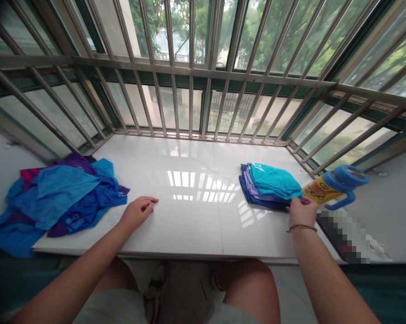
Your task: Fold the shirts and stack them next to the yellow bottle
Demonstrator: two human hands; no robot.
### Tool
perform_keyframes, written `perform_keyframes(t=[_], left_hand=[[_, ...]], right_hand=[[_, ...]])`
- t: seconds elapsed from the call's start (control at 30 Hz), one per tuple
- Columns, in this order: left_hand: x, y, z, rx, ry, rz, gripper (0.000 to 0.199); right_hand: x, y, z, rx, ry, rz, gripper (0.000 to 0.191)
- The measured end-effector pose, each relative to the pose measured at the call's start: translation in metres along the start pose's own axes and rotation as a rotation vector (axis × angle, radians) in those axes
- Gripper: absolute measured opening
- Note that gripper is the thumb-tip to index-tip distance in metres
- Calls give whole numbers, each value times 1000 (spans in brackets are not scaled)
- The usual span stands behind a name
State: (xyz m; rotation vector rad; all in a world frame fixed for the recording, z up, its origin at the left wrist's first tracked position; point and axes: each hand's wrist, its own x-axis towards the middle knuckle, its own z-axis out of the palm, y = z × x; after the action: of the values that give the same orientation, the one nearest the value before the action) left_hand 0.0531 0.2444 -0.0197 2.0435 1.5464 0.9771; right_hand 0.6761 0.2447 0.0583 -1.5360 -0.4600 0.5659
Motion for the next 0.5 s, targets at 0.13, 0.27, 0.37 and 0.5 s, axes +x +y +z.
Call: perform_keyframes(t=[0.13,0.27,0.37,0.5], left_hand=[[0,0,0,9,-1,0,28],[0,0,1,4,0,-13,29],[0,-1,1,2,3,-18,28],[0,-1,1,4,6,-20,27]], right_hand=[[5,-23,8,-407,-144,-263,33],[20,-28,22,-882,-318,-590,27],[33,-31,26,-918,-280,-581,23],[42,-44,19,-931,-272,-614,19]])
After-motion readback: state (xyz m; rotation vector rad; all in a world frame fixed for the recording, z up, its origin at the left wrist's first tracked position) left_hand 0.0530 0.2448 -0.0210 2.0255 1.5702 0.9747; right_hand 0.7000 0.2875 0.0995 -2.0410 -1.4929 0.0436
